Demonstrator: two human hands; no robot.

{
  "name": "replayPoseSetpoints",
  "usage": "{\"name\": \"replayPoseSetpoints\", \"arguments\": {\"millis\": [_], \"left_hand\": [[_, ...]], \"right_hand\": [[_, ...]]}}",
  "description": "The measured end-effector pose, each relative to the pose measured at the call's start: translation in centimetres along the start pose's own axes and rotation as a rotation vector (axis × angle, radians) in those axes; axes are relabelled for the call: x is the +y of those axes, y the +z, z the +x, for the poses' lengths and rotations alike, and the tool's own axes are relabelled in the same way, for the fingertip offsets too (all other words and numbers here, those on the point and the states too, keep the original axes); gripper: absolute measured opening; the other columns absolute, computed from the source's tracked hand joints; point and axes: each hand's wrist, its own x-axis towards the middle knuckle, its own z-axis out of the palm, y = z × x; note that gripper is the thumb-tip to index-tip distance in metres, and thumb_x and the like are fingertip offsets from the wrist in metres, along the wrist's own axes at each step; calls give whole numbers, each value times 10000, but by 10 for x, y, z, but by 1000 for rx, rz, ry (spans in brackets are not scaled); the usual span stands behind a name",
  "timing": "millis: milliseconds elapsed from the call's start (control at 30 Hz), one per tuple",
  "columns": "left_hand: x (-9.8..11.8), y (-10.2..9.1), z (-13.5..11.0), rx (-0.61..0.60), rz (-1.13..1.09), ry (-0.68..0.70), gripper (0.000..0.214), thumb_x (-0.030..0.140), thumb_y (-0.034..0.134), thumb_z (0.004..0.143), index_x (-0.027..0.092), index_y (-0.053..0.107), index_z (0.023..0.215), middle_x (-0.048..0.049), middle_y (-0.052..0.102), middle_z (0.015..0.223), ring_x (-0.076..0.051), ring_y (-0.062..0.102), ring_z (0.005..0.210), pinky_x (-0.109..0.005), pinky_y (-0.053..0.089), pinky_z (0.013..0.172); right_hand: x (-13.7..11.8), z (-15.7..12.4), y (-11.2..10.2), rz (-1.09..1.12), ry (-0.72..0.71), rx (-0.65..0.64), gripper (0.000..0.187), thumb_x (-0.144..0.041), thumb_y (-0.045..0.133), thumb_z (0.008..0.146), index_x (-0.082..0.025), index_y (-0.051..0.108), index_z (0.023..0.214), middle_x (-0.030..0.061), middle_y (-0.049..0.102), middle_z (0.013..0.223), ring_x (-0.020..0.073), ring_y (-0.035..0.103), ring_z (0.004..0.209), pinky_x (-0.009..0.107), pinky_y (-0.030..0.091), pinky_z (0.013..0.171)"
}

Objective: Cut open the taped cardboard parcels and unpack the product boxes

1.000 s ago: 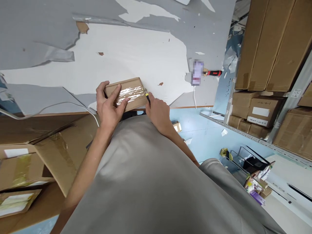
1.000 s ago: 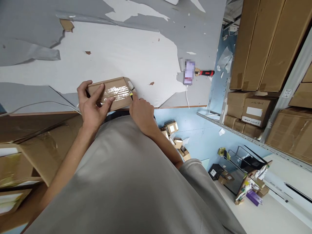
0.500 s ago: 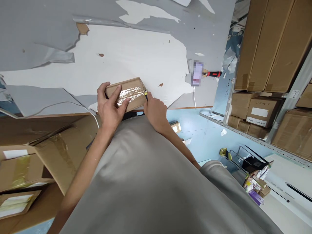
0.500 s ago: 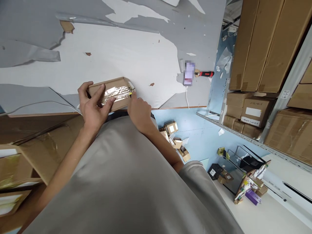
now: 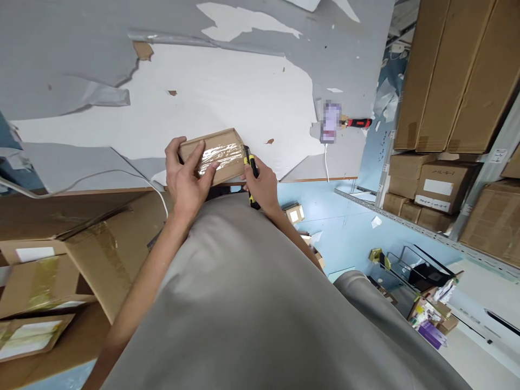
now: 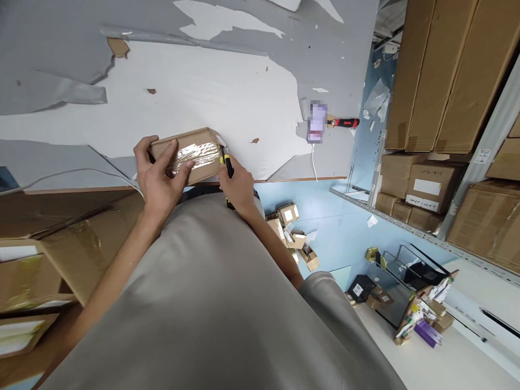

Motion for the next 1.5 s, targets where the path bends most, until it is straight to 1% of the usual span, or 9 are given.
{"name": "replayPoseSetpoints", "arguments": {"millis": [133, 300, 467, 600, 733, 933, 1067, 1233, 1500], "left_hand": [[-4, 0, -2, 1, -10, 0, 648, 574, 810, 1091, 242, 735, 1642, -181, 472, 1813, -346, 437, 1750, -589, 455, 1433], [-10, 2, 0, 12, -33, 31, 708, 683, 796, 1093, 225, 742, 1630, -184, 472, 1800, -337, 432, 1747, -581, 421, 1453], [-12, 2, 1, 2, -75, 33, 794, 781, 767, 1075, 209, 741, 1626, -184, 462, 1802, -358, 414, 1760, -593, 381, 1476], [-15, 3, 1, 23, -123, 4, 744, 803, 830, 1003, 334, 778, 1578, -142, 494, 1815, -411, 430, 1771, -609, 383, 1480], [-18, 5, 1, 39, -192, 11, 730, 778, 899, 954, 365, 799, 1546, -135, 505, 1826, -463, 424, 1779, -637, 365, 1492], [-18, 7, -1, 48, -217, 22, 744, 791, 917, 938, 372, 802, 1543, -134, 506, 1836, -469, 413, 1791, -647, 355, 1498], [-20, 7, -3, 45, -213, 33, 755, 800, 910, 945, 372, 798, 1556, -136, 504, 1836, -472, 424, 1783, -658, 369, 1490], [-23, 10, -4, 50, -234, 37, 750, 793, 927, 941, 383, 801, 1556, -122, 501, 1839, -476, 420, 1785, -662, 355, 1500], [-17, 8, -5, 55, -253, 31, 809, 899, 828, 977, 323, 803, 1545, -113, 506, 1857, -488, 276, 1858, -728, 325, 1472]], "right_hand": [[27, 15, -6, 236, 23, 119, 560, -443, 204, 1306, -202, 619, 1595, 93, 875, 1271, 149, 855, 874, 238, 639, 810], [73, 75, -32, -199, 147, 251, 598, -307, 283, 1274, -110, 445, 1814, 243, 756, 1591, 265, 770, 1450, 375, 619, 1145], [93, 112, -47, -366, 73, 202, 689, -405, 409, 1279, -78, 357, 1883, 333, 574, 1776, 330, 655, 1613, 464, 590, 1243], [85, 107, -41, -64, -338, 67, 661, -615, 546, 1223, -204, 620, 1736, 226, 653, 1746, 319, 680, 1573, 487, 633, 1250], [72, 99, -25, 102, -611, -114, 493, -556, 670, 1145, -275, 732, 1544, 127, 773, 1606, 318, 733, 1476, 518, 670, 1234], [57, 92, -21, -81, -541, -62, 224, -335, 651, 1103, -280, 683, 1318, 101, 786, 1431, 335, 787, 1258, 599, 625, 1236], [54, 86, -16, -101, -584, -63, 167, -230, 594, 1083, -280, 657, 1229, 77, 736, 1380, 274, 791, 1132, 509, 621, 1187], [69, 86, 8, 20, -516, 112, 159, -218, 549, 1089, -287, 643, 1197, 70, 722, 1302, 243, 751, 1134, 416, 674, 1060], [72, 85, 9, -3, -498, 123, 563, -361, 523, 1163, -281, 518, 1721, 125, 735, 1548, 298, 747, 1415, 520, 680, 1231]]}}
